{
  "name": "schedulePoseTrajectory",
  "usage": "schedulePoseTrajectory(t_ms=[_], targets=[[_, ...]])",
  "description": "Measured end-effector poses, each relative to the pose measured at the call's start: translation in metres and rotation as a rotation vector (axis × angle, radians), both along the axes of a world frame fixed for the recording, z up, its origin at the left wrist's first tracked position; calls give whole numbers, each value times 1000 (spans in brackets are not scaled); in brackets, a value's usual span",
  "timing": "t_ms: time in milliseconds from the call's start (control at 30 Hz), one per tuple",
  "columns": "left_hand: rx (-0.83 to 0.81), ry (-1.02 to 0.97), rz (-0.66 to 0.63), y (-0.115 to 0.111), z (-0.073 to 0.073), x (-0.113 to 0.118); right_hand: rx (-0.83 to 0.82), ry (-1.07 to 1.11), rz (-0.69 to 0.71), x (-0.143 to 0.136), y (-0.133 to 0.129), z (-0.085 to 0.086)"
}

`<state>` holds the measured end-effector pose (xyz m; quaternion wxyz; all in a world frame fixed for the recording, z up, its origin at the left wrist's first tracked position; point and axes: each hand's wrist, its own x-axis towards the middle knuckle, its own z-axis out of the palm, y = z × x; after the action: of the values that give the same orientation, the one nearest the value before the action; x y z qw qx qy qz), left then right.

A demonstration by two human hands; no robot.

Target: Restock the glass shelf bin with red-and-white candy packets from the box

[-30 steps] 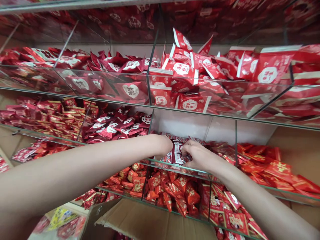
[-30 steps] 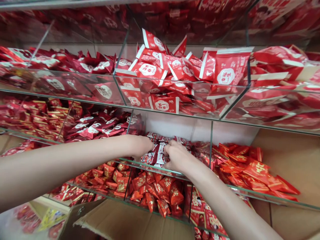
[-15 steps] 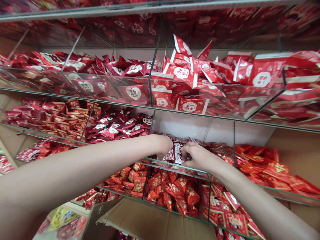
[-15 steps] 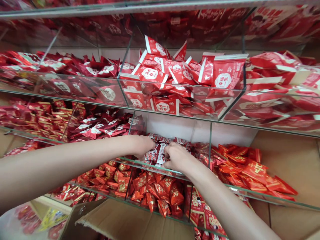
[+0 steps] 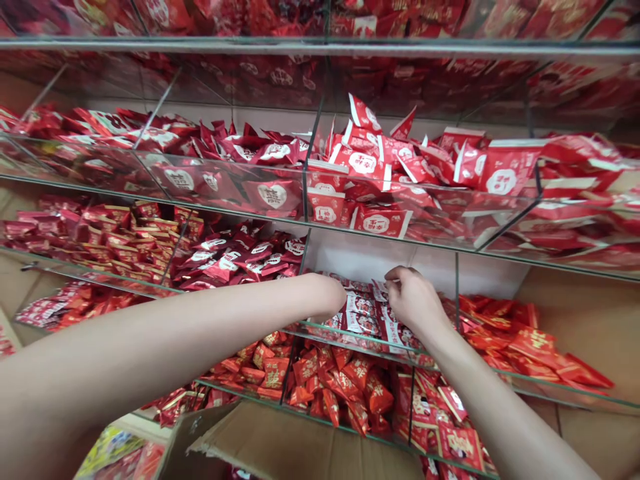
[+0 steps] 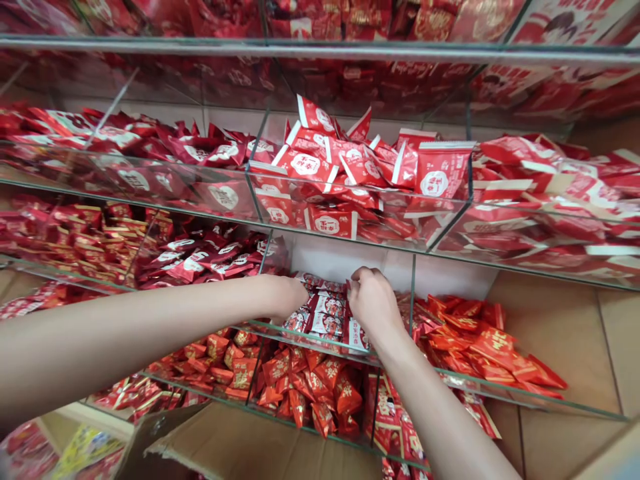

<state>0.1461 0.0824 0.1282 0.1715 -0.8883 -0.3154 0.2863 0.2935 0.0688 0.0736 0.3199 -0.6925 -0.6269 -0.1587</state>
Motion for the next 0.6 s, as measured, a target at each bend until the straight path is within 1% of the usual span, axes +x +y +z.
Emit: schedulePoseTrajectory(t_ms=[133,200,333,433,500,600], targets=[[0,-62,-32,4,-3,-5,-94,14,9,0,-1,-1],[6,-101,-38,7,-6,-7,-137,17,6,1,-1,2],[22,-171,-49,12,-13,-11,-229,-15,-34,5,0,15],[18,-212,-43,10,-16,-14,-253,-37,-35,6,-3,23],[28,-254,-22,9,-17,-16,-245,-47,2,5,-9,22],[53,-329,8,7,-20,-19,-221,-103,84,3,-24,10]])
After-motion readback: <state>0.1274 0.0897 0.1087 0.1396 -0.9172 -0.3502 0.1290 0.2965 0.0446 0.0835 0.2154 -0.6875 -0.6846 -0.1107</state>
